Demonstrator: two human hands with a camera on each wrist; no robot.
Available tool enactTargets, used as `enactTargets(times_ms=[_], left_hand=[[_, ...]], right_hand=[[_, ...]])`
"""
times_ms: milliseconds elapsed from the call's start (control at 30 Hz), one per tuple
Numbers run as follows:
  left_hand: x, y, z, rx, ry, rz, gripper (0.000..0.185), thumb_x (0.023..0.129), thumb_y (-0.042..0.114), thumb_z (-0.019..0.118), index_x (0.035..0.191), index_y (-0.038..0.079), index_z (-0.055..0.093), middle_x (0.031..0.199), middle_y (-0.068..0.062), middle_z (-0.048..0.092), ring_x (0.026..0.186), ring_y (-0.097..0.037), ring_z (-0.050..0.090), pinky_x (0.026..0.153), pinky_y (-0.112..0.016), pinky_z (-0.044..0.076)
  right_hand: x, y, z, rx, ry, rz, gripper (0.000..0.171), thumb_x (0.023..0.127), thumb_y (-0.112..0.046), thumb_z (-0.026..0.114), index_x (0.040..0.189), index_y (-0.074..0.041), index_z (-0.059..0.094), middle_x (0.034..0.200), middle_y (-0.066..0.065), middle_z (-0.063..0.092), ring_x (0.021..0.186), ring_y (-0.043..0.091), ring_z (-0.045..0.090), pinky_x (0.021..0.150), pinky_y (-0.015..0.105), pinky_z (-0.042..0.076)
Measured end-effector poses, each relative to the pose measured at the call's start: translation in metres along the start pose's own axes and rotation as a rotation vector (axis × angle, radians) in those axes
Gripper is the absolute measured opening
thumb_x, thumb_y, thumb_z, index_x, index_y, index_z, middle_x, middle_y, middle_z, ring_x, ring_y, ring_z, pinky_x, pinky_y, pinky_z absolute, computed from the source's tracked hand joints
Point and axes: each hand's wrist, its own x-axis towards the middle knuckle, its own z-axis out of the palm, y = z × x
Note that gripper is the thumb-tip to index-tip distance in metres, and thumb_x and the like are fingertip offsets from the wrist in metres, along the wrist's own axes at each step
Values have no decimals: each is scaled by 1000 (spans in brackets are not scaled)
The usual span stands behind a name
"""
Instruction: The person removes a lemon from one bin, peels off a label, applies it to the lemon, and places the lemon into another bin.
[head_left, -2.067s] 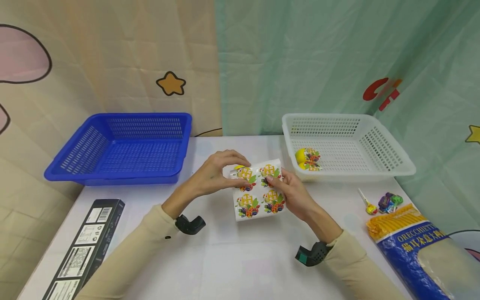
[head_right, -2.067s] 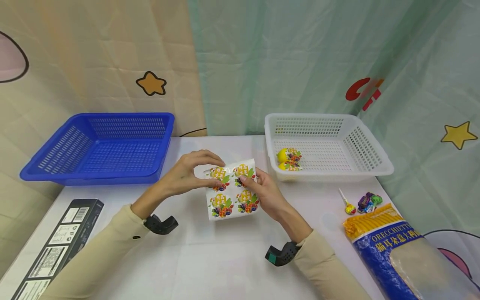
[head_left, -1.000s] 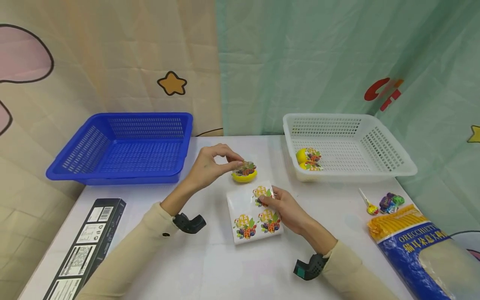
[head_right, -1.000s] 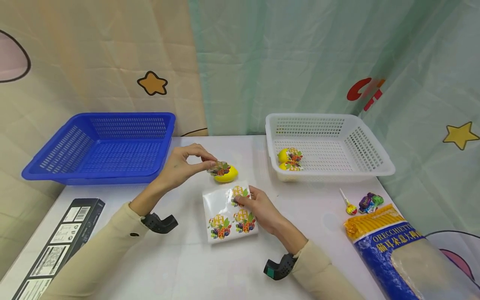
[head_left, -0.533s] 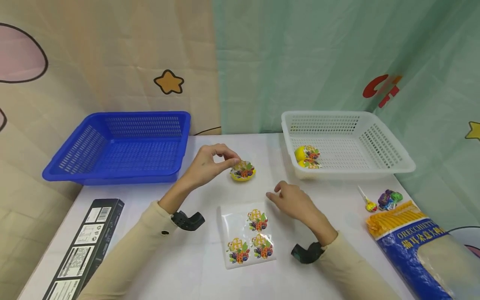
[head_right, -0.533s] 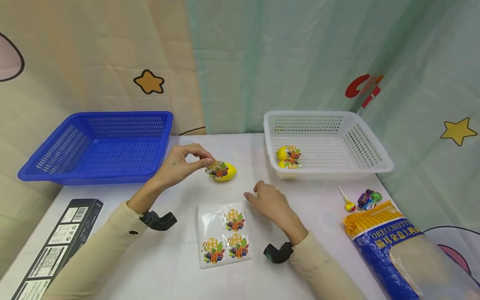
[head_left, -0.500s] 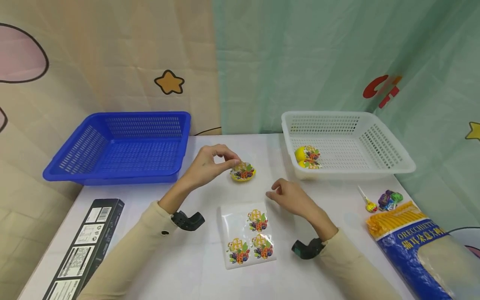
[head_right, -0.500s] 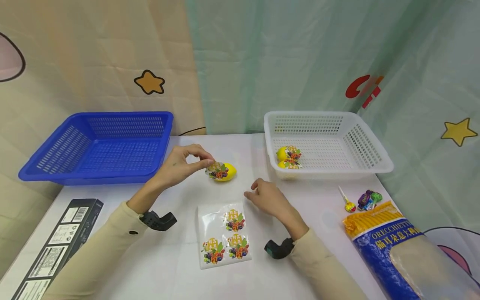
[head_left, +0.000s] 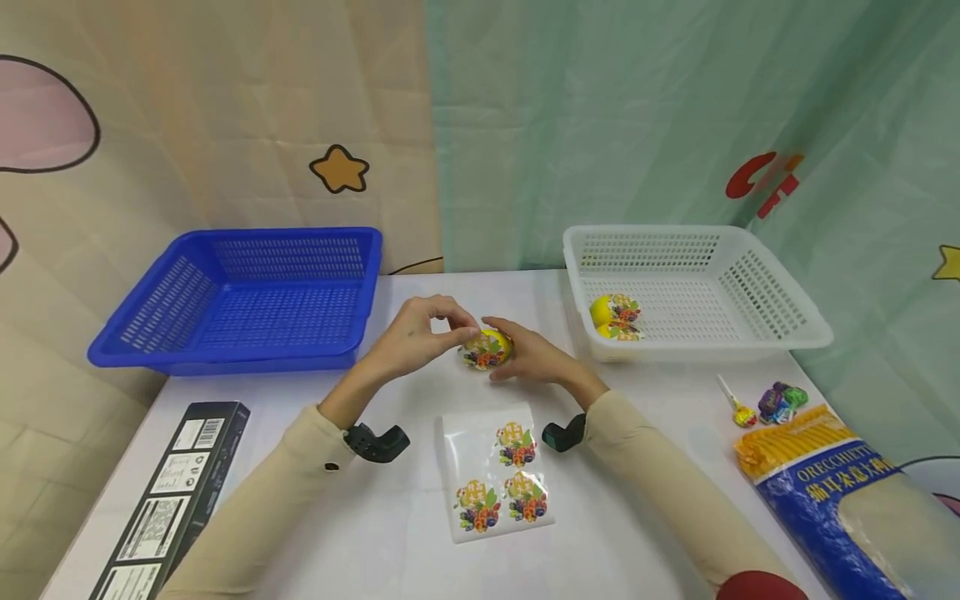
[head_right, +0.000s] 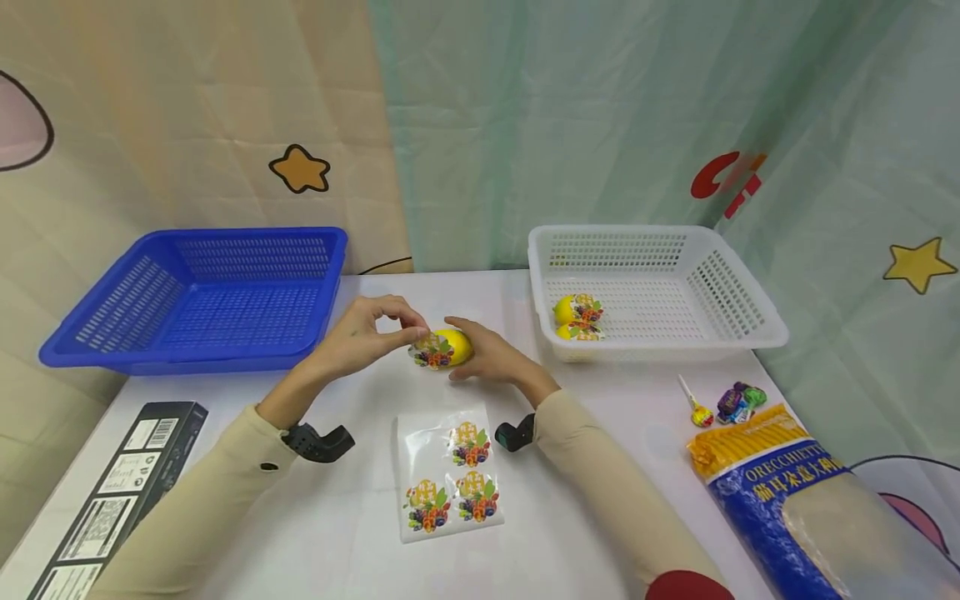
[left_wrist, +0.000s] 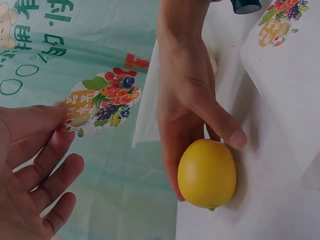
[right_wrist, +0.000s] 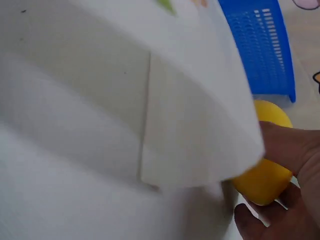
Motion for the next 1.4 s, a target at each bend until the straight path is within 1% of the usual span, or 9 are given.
enactTargets(times_ms=[200, 367, 467, 633, 767, 867, 1067, 1233, 1400], left_hand=[[0, -4, 4, 5, -27, 27, 5, 89, 12, 73, 90, 8, 76, 83, 1, 67, 83, -15, 60, 87, -39, 45], [-1, -7, 4, 22, -10, 18, 4, 89, 12, 73, 90, 9, 76, 83, 2, 67, 82, -15, 59, 86, -39, 44], [-1, -7, 4, 30, -9, 14, 4, 89, 12, 73, 90, 9, 75, 84, 2, 68, 82, -15, 60, 86, -39, 45], [-1, -8, 6, 44, -15, 14, 4, 90, 12, 73, 90, 9, 75, 84, 3, 68, 81, -15, 60, 85, -39, 46], [-1, -8, 8, 54, -15, 4, 4, 89, 13, 73, 89, 10, 75, 83, 4, 68, 81, -14, 61, 84, -38, 46], [-1, -7, 9, 57, -14, -2, 5, 89, 13, 73, 90, 9, 75, 83, 4, 69, 81, -14, 61, 83, -37, 46], [-2, -9, 10, 63, -12, -15, 4, 89, 12, 73, 91, 9, 76, 85, 3, 70, 81, -14, 61, 82, -37, 46], [-2, -11, 12, 76, -22, -35, 6, 91, 14, 71, 91, 9, 74, 85, 3, 69, 81, -14, 60, 77, -35, 45], [-4, -10, 14, 127, -45, -57, 10, 92, 18, 69, 93, 8, 73, 84, 1, 67, 80, -15, 59, 67, -31, 43]], right_hand=[[-1, -8, 6, -54, 28, -104, 69, 79, -16, 84, 141, -16, 53, 138, 3, 56, 124, 21, 51, 106, 43, 40], [-15, -18, 6, 193, -19, -123, 69, 82, -9, 79, 144, -17, 50, 136, 5, 52, 97, 22, 64, 80, 43, 56], [-23, -22, 5, 327, -77, -124, 70, 84, -2, 73, 147, -13, 45, 128, 11, 55, 77, 26, 65, 63, 44, 58], [-30, -25, 6, 373, -94, -158, 70, 84, 2, 71, 147, -11, 43, 123, 15, 59, 84, 24, 63, 65, 42, 57], [-32, -25, 6, 370, -90, -179, 71, 84, -2, 74, 147, -14, 43, 133, 10, 53, 101, 23, 61, 80, 40, 56], [-34, -25, 5, 354, -87, -171, 71, 86, -10, 75, 148, -20, 42, 136, 5, 51, 102, 22, 60, 85, 38, 54], [-38, -29, 7, 370, -93, -149, 62, 93, -16, 68, 149, -19, 41, 118, 9, 59, 77, 30, 61, 66, 40, 53], [-39, -29, 10, 380, -65, -163, 61, 93, -10, 67, 148, -14, 42, 117, 10, 59, 78, 33, 59, 63, 41, 52], [-38, -26, 13, 369, -55, -191, 62, 91, -12, 71, 147, -17, 45, 114, 9, 61, 68, 23, 58, 59, 39, 52]])
